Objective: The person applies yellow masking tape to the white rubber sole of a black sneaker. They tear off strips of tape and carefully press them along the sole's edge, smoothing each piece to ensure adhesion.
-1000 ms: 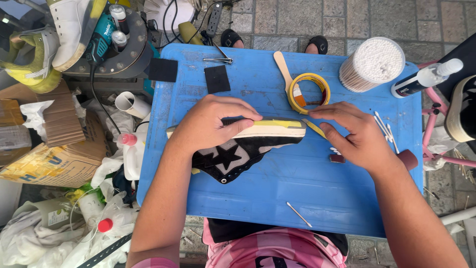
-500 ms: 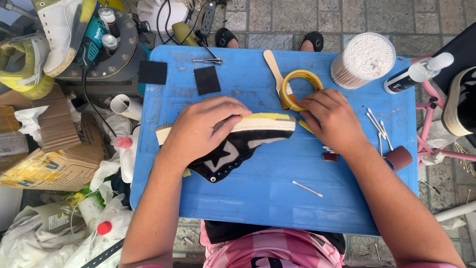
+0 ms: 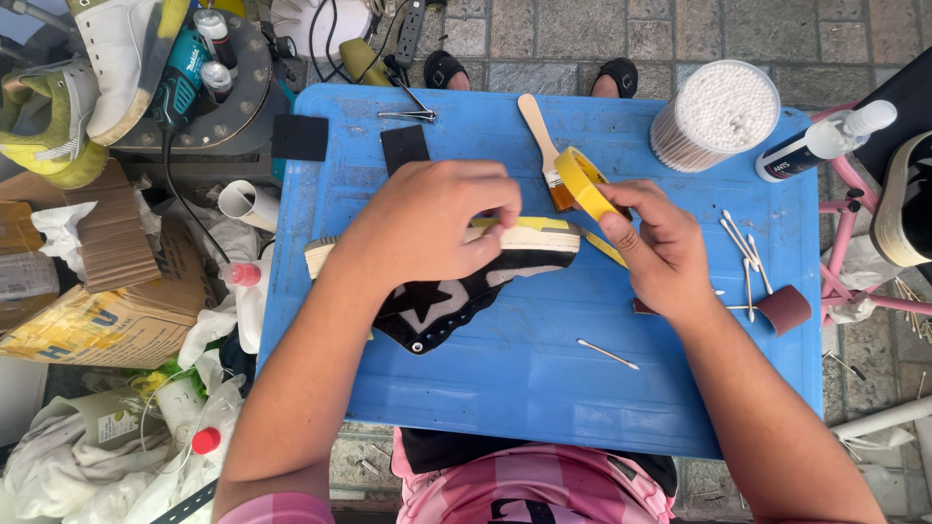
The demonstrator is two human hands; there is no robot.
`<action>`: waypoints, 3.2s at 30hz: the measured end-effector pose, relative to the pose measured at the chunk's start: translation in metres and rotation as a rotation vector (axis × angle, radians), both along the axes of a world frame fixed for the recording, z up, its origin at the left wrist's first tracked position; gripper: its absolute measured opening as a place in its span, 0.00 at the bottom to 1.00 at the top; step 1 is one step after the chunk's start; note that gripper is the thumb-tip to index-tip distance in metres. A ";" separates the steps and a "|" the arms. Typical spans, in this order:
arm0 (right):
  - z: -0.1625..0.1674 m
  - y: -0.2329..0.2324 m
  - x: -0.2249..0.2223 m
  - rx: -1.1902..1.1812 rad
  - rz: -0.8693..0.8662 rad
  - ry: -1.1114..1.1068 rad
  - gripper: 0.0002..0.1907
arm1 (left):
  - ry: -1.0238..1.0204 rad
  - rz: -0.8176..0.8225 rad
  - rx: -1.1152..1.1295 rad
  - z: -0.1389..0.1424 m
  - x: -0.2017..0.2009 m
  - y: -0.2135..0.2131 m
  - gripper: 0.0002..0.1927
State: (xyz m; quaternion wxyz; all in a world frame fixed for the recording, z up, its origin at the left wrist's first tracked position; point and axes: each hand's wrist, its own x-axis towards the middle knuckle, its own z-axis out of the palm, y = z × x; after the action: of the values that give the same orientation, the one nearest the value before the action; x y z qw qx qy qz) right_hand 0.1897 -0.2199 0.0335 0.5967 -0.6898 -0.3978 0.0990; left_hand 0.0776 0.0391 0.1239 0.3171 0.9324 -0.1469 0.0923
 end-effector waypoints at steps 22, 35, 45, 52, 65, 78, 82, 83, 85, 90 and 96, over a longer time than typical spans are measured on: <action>0.020 0.007 -0.020 -0.086 -0.092 -0.406 0.19 | -0.199 0.006 -0.341 -0.029 0.023 -0.026 0.08; 0.016 0.003 -0.021 -0.054 -0.109 -0.395 0.21 | -0.183 0.094 -0.253 -0.030 0.018 -0.032 0.12; 0.011 0.008 -0.023 -0.099 -0.183 -0.589 0.26 | -0.184 0.113 -0.292 -0.035 0.021 -0.032 0.10; 0.012 0.008 -0.023 -0.104 -0.179 -0.603 0.26 | -0.189 0.072 -0.325 -0.037 0.022 -0.032 0.08; 0.014 0.011 -0.028 -0.056 -0.140 -0.428 0.21 | -0.298 -0.152 -0.333 -0.037 0.022 -0.033 0.14; 0.026 -0.001 -0.019 -0.092 -0.160 -0.388 0.06 | -0.035 -0.185 -0.366 -0.029 0.014 -0.023 0.27; 0.039 -0.007 -0.018 -0.201 -0.160 -0.315 0.06 | 0.197 -0.195 -0.240 -0.030 0.024 -0.012 0.38; 0.043 -0.006 -0.018 -0.222 -0.141 -0.352 0.06 | 0.231 -0.206 -0.243 -0.031 0.028 -0.010 0.37; 0.050 -0.001 -0.015 -0.262 -0.095 -0.423 0.07 | 0.301 -0.221 -0.250 -0.035 0.035 -0.007 0.34; 0.066 0.013 -0.017 -0.256 -0.078 -0.620 0.07 | 0.306 -0.250 -0.320 -0.043 0.039 0.001 0.33; 0.072 0.023 -0.025 -0.345 -0.110 -0.785 0.07 | 0.077 -0.222 -0.400 -0.040 0.036 -0.007 0.18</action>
State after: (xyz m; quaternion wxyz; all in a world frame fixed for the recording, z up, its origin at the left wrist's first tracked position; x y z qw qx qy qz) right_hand 0.1648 -0.1965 0.1058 0.2805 -0.7851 -0.5349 -0.1375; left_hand 0.1141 0.0323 0.0837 0.5094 0.8318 -0.2151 0.0483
